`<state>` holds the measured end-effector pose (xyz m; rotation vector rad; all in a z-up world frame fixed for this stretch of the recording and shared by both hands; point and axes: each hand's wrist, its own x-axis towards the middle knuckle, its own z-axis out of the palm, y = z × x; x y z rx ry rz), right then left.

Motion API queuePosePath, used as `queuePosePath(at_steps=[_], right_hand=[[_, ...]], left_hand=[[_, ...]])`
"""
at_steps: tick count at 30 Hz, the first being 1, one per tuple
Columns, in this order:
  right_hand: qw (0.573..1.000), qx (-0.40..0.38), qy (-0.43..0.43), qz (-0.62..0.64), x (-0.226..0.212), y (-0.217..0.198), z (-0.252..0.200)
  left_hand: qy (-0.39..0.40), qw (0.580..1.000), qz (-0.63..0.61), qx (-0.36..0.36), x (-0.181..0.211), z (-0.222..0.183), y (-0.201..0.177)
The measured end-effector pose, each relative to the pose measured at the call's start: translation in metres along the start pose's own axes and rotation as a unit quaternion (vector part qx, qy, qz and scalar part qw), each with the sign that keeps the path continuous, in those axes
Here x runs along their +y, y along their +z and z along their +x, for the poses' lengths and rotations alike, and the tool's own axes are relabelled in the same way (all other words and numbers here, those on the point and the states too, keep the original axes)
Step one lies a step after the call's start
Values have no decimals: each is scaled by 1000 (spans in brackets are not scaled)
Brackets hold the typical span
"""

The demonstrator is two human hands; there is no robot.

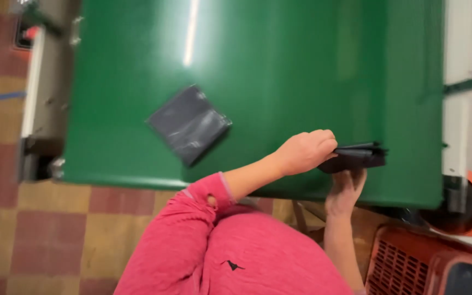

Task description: Folding black plastic bags on a conveyor belt and placing them into a crate.

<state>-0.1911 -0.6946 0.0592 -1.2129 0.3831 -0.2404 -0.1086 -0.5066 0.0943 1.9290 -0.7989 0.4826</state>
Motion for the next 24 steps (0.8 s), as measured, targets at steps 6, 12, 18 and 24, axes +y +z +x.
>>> queuePosePath(at_steps=[6, 12, 18, 24], right_hand=[[971, -184, -31, -147, 73, 154, -40], [956, -187, 69, -216, 123, 270, -88], [894, -184, -144, -382, 145, 273, -93], [814, -117, -113, -557, 136, 274, -106]], left_hand=[[-185, 964, 175, 73, -21, -71, -219], [-204, 932, 294, 63, -146, -166, -263], [-167, 925, 342, 18, -166, -170, -256], [-355, 896, 259, -66, -136, -134, -261]])
